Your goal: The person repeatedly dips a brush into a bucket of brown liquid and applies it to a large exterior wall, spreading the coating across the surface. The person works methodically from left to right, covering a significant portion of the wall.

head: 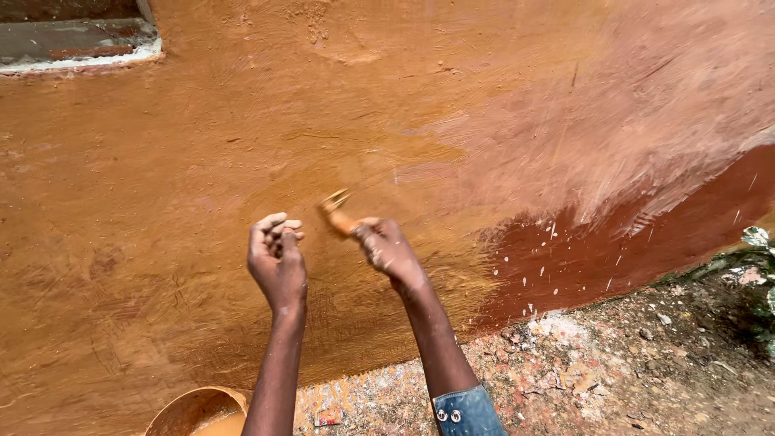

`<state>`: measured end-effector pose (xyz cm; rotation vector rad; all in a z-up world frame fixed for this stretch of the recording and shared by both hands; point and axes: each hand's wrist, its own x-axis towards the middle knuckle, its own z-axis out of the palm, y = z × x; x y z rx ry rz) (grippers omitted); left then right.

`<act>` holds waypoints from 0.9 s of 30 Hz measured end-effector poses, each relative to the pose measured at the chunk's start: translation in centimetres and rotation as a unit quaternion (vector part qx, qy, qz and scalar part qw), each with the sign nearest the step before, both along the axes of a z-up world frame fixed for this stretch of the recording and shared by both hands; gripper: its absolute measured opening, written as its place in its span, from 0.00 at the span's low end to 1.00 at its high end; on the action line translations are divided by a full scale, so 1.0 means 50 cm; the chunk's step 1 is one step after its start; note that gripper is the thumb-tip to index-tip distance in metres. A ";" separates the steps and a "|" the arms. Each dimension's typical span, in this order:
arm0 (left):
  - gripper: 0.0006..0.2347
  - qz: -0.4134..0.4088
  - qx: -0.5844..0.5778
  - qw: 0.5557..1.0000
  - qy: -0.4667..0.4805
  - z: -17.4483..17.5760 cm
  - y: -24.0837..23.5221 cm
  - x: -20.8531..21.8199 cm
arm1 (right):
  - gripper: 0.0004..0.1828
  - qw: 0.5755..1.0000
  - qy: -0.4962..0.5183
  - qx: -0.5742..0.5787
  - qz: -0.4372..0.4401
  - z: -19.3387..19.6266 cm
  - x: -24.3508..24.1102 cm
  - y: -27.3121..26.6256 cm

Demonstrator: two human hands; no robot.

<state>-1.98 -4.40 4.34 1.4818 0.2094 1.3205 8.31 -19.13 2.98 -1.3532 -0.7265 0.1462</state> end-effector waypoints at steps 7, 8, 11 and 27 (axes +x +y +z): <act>0.06 0.089 0.080 0.990 -0.069 0.004 -0.011 -0.003 | 0.17 0.999 0.012 -0.043 -0.011 0.037 -0.036 -0.051; 0.05 0.090 0.068 0.992 -0.064 0.005 -0.017 0.001 | 0.17 0.998 0.027 -0.047 -0.042 0.043 -0.026 -0.068; 0.06 0.077 0.065 0.994 -0.053 0.004 -0.033 0.003 | 0.13 0.988 0.029 0.013 -0.152 0.044 0.022 -0.132; 0.05 0.027 0.041 0.997 -0.055 -0.004 -0.004 -0.012 | 0.14 0.823 -0.019 0.128 -0.554 0.055 0.065 -0.193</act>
